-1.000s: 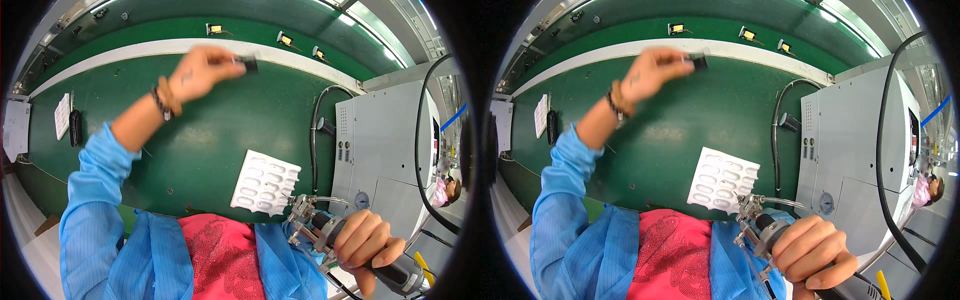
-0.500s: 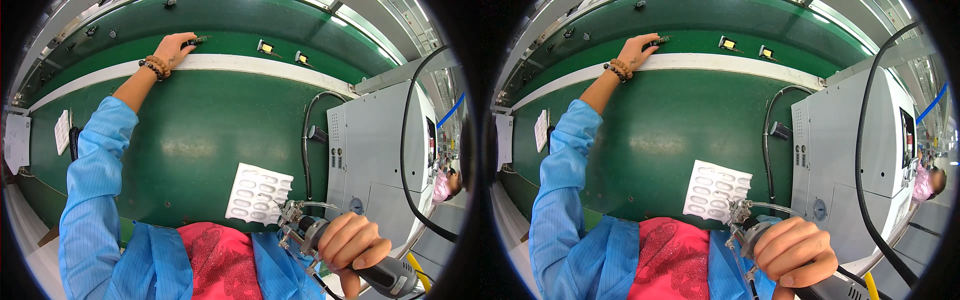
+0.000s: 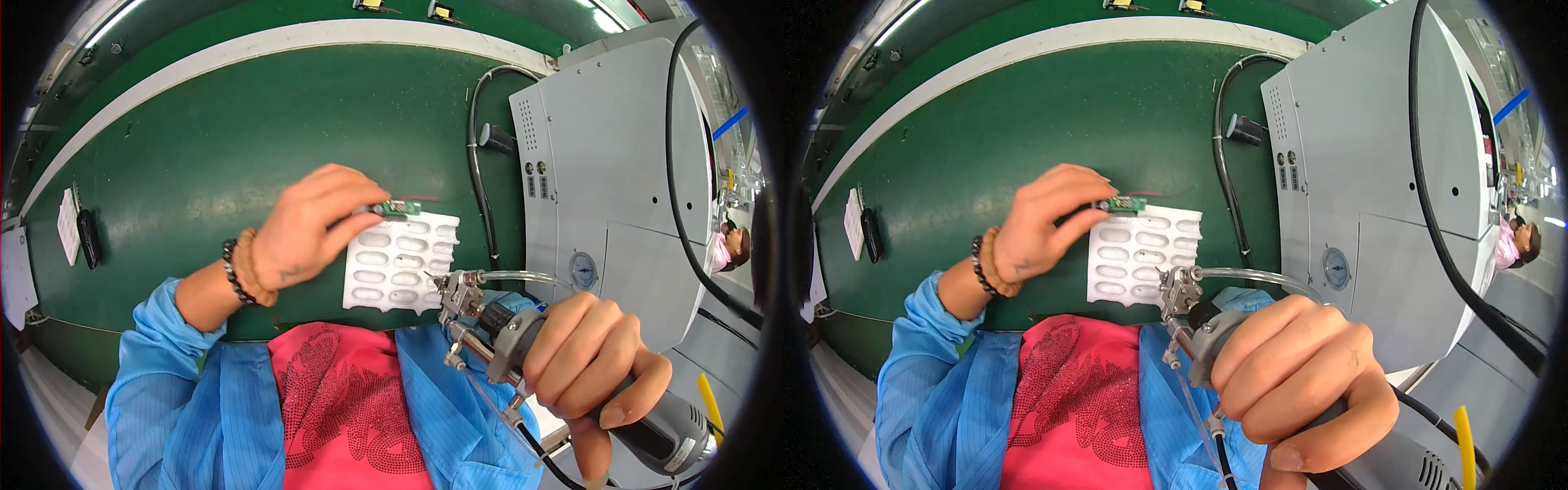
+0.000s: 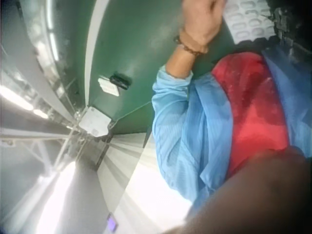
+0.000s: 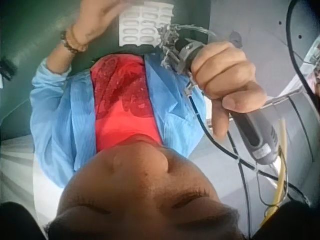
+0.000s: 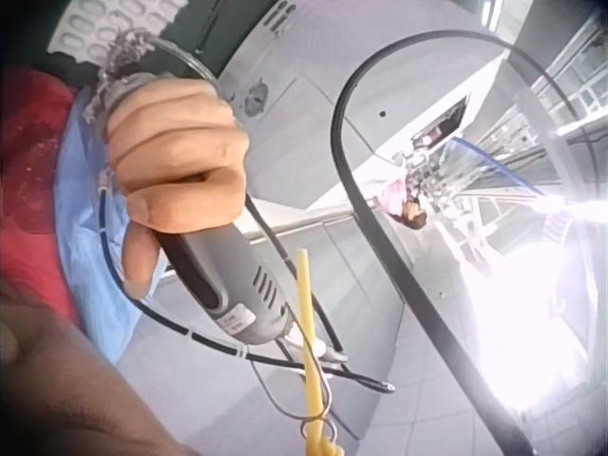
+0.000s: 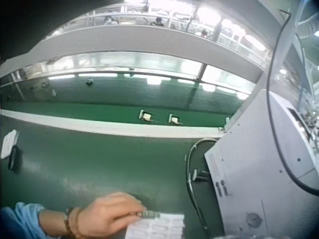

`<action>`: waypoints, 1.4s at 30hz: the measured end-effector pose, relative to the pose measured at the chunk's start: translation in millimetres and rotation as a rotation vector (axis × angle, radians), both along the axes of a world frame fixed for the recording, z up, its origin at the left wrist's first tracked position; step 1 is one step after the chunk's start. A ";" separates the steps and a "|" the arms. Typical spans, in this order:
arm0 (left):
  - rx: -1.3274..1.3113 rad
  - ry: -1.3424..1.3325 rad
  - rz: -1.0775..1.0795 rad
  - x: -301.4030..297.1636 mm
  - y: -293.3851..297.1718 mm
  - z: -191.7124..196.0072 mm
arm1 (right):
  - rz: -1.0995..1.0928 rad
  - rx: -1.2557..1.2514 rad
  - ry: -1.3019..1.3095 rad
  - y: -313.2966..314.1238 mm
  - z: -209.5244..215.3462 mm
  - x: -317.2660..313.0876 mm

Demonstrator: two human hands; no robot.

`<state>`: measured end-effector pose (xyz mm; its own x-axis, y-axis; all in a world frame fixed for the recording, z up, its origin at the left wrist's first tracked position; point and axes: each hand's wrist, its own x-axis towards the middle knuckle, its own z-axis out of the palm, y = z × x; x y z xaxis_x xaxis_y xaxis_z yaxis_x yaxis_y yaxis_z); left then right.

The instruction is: The person uses a soldering iron to apply solder to small green circuit boards. They repeatedly pick up a board, hold it against a white foam holder, and apply the soldering iron to specific points on the board. After soldering, the person places the board on the green workbench and picks up the next one to continue the process.

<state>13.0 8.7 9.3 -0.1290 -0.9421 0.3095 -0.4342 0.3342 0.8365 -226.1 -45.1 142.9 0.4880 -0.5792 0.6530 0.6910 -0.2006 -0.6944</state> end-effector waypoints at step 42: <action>-0.064 0.060 0.009 -34.1 2.6 -36.9 | -0.066 -0.174 0.220 -33.3 -31.6 42.1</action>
